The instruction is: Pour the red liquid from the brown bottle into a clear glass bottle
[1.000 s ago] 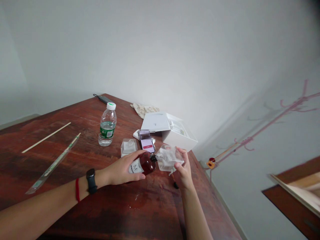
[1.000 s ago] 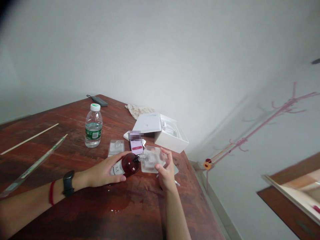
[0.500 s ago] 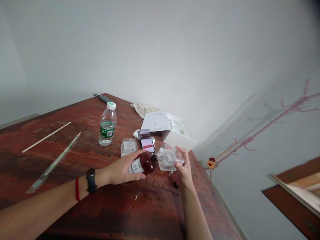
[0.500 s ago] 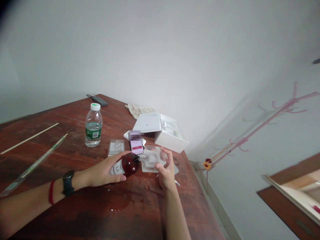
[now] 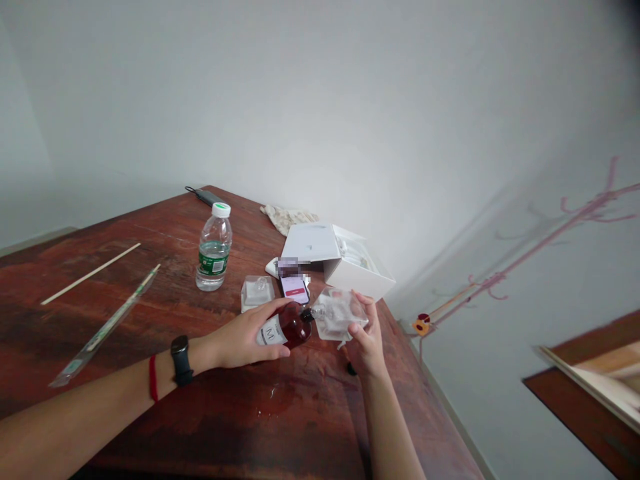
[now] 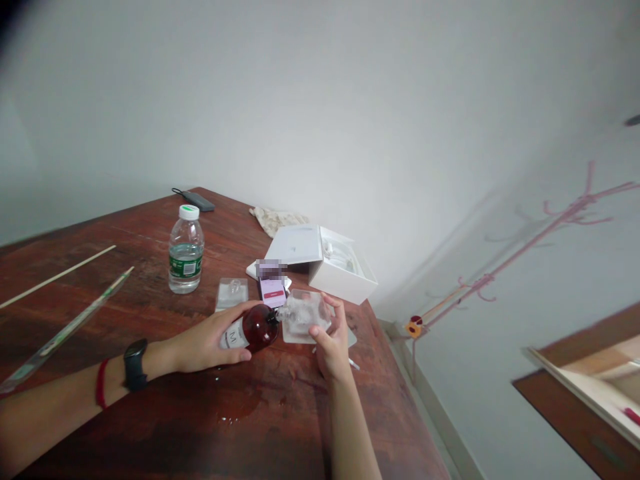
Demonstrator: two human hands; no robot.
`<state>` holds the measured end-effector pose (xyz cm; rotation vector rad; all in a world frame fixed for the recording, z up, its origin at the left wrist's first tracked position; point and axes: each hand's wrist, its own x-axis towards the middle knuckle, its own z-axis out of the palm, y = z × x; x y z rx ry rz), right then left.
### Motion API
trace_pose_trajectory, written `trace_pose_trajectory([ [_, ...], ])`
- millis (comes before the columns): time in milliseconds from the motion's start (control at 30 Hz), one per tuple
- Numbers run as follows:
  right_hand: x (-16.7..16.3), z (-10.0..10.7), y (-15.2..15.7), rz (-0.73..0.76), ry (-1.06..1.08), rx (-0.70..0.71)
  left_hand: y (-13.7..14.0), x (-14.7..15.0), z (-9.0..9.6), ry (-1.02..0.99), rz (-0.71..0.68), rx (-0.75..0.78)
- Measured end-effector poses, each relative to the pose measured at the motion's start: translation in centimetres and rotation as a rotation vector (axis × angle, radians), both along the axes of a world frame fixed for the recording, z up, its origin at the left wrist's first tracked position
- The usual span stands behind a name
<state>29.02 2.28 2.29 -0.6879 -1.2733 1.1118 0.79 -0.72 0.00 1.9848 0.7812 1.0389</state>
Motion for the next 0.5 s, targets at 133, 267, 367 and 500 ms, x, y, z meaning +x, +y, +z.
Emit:
trace_pose_trajectory([
  [133,0.1,0.0,0.0,-0.001,-0.011,0.002,0.0,0.0,-0.1,0.001,0.005,0.012],
  [267,-0.1,0.1,0.0,-0.014,-0.014,0.026,0.1,0.0,-0.1,-0.005,0.004,0.017],
  [367,-0.5,0.3,-0.3,-0.041,0.011,0.042,0.0,0.0,0.0,-0.006,0.004,0.011],
  [500,-1.1,0.6,-0.7,-0.077,0.039,0.036,0.0,0.0,-0.1,-0.006,0.0,0.012],
])
